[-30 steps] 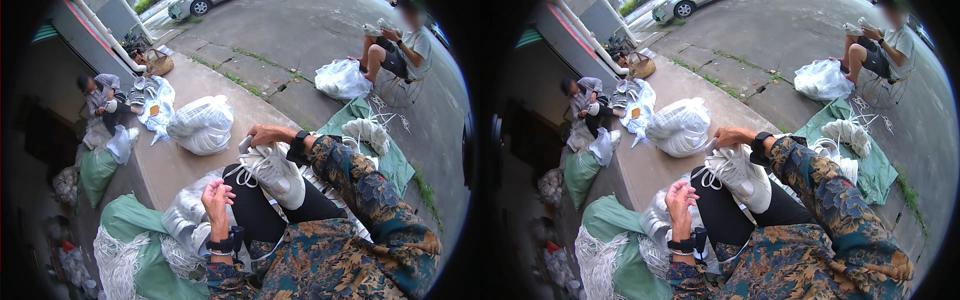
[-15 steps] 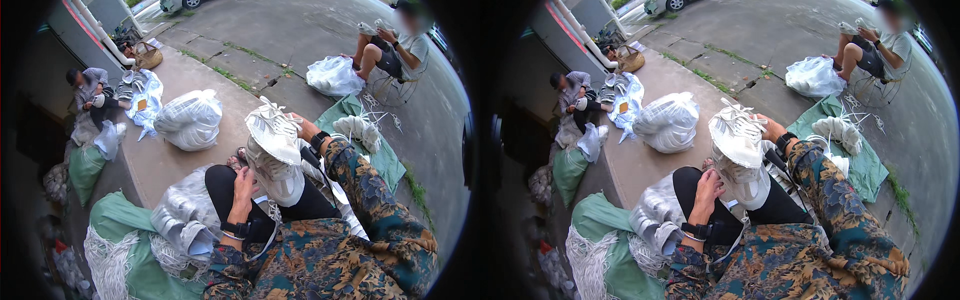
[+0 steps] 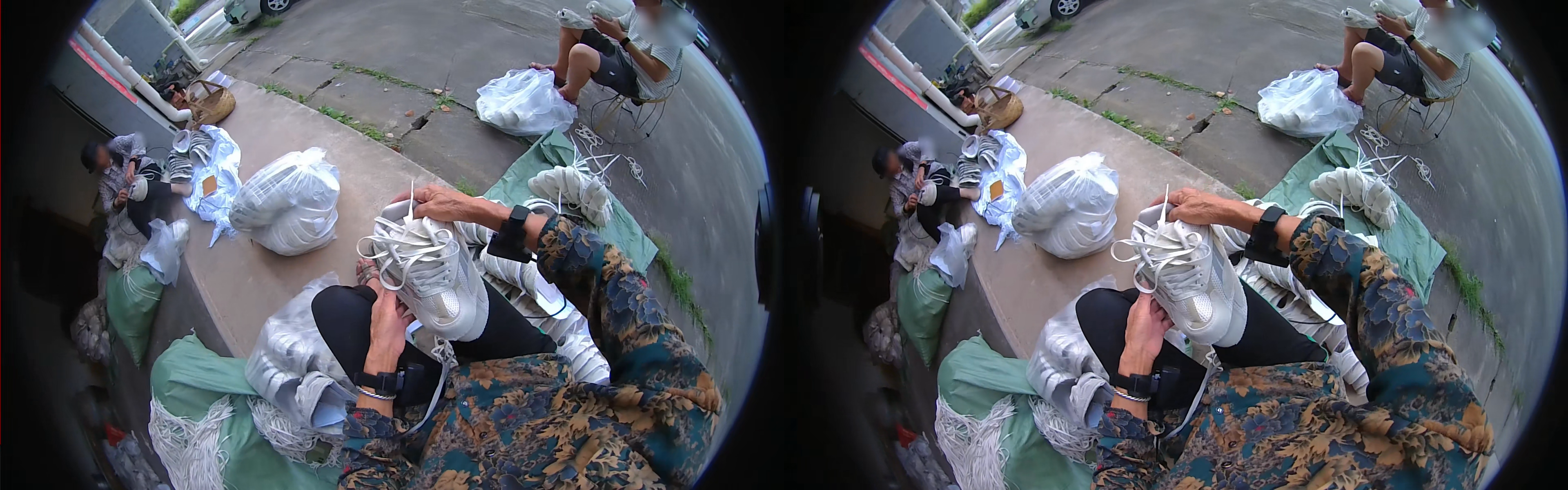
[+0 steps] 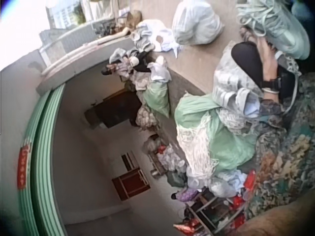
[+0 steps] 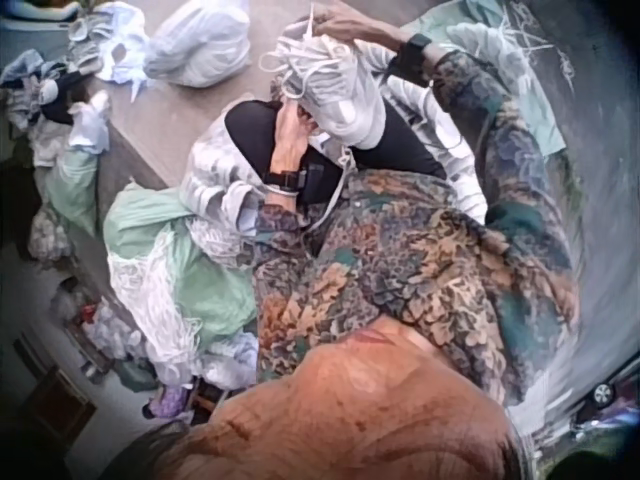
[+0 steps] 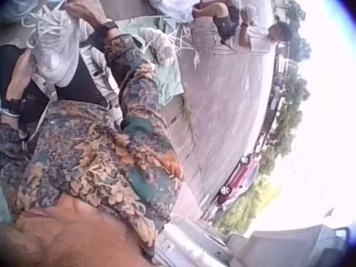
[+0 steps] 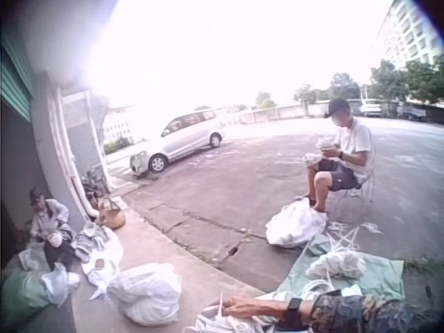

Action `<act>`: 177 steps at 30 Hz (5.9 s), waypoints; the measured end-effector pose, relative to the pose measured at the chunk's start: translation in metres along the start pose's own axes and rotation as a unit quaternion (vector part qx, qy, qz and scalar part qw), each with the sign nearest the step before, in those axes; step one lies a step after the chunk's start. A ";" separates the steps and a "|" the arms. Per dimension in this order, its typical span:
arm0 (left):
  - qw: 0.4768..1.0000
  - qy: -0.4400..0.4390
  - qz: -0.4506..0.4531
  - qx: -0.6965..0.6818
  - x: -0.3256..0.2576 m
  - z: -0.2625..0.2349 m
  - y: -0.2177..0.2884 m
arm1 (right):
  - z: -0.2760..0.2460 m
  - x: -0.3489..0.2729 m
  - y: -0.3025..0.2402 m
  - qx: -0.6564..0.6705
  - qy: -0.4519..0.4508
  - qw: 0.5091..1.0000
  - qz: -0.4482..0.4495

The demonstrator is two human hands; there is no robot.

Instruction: The person is manually inserting and threading shoelaces into white sneakers.

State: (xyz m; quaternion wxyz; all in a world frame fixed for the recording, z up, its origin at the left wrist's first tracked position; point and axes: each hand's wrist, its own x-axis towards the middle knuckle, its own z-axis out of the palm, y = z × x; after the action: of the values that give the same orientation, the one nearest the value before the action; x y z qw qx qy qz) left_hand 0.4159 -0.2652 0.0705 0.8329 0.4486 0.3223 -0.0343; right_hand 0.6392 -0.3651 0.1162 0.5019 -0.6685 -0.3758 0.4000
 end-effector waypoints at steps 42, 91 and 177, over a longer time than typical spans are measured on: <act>0.698 0.199 0.242 0.644 -0.032 -0.071 0.045 | 0.047 -0.276 0.267 -0.101 0.532 0.791 0.285; 0.933 0.225 0.023 0.279 -0.049 -0.161 -0.075 | 0.061 -0.314 0.301 0.080 0.463 0.801 0.370; 0.843 0.459 -0.109 0.257 -0.317 -0.245 -0.244 | 0.016 -0.219 0.197 0.052 0.077 0.872 0.481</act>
State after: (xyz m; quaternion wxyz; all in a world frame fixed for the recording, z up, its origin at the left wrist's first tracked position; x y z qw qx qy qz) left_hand -0.0427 -0.2955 -0.0222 0.4355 0.5727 0.6945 0.0031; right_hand 0.5575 -0.5990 -0.0438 0.3089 -0.7681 0.0532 0.5584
